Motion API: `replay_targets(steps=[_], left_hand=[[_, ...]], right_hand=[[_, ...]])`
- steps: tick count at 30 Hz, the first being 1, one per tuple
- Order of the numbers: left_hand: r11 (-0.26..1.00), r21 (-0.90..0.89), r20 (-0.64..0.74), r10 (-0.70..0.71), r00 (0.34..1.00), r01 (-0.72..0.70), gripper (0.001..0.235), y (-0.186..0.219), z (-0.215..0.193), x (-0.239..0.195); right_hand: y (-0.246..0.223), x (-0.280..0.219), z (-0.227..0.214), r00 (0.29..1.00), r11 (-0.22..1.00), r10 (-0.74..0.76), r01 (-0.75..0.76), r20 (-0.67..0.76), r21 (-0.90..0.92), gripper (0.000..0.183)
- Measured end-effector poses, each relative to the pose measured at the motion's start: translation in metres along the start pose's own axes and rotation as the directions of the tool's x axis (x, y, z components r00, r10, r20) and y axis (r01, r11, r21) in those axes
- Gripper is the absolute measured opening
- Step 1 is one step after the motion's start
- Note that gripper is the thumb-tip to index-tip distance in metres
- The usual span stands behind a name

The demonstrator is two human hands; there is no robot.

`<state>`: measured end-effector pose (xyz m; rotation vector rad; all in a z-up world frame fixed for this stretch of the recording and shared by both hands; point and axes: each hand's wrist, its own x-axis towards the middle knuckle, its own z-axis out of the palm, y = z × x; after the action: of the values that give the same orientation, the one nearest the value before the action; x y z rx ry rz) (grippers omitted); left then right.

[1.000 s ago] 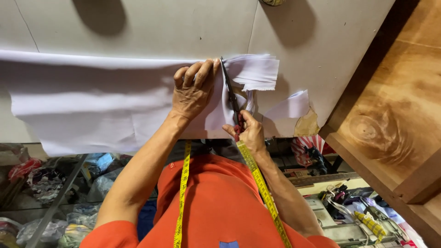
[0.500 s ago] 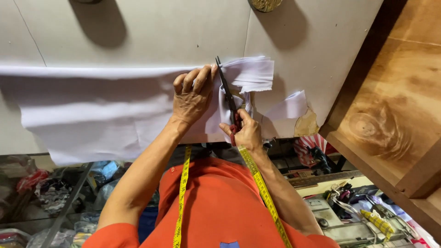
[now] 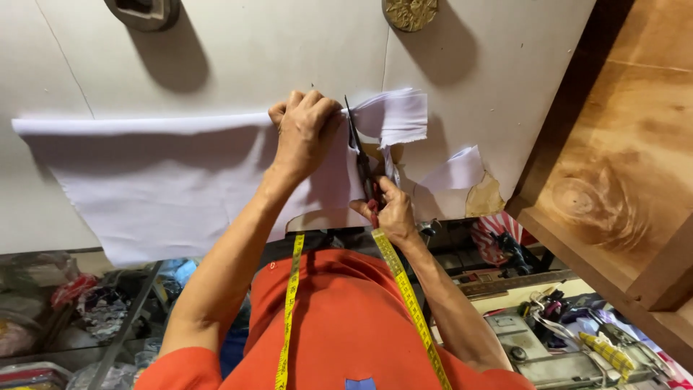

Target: Cutting fabric with scissors following a paper pattern, marking the fabric with a pencil, and organizing the pieces.

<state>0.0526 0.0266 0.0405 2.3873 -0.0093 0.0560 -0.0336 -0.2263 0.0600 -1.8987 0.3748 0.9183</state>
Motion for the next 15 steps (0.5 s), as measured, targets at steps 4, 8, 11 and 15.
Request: replay_targets(steps=[4, 8, 11, 15], left_hand=[[0.988, -0.117, 0.156, -0.081, 0.984, 0.100, 0.009, -0.001, -0.014, 0.010], [0.977, -0.160, 0.241, -0.102, 0.965, 0.143, 0.008, 0.004, -0.025, 0.018], [0.970, -0.170, 0.271, -0.122, 0.955, 0.173, 0.007, -0.005, -0.018, 0.016], [0.968, -0.166, 0.272, -0.139, 0.952, 0.189, 0.007, -0.002, -0.019, 0.018]], right_hand=[[-0.021, -0.002, -0.004, 0.997, 0.991, -0.073, 0.071, -0.016, -0.116, 0.041], [-0.066, -0.001, -0.001, 0.996, 0.986, -0.082, 0.078, -0.020, -0.150, 0.041], [-0.027, 0.011, 0.001, 0.998, 0.995, -0.053, 0.052, -0.021, -0.080, 0.037], [-0.044, 0.007, 0.003, 0.999, 0.996, -0.033, 0.030, -0.032, -0.085, 0.031]])
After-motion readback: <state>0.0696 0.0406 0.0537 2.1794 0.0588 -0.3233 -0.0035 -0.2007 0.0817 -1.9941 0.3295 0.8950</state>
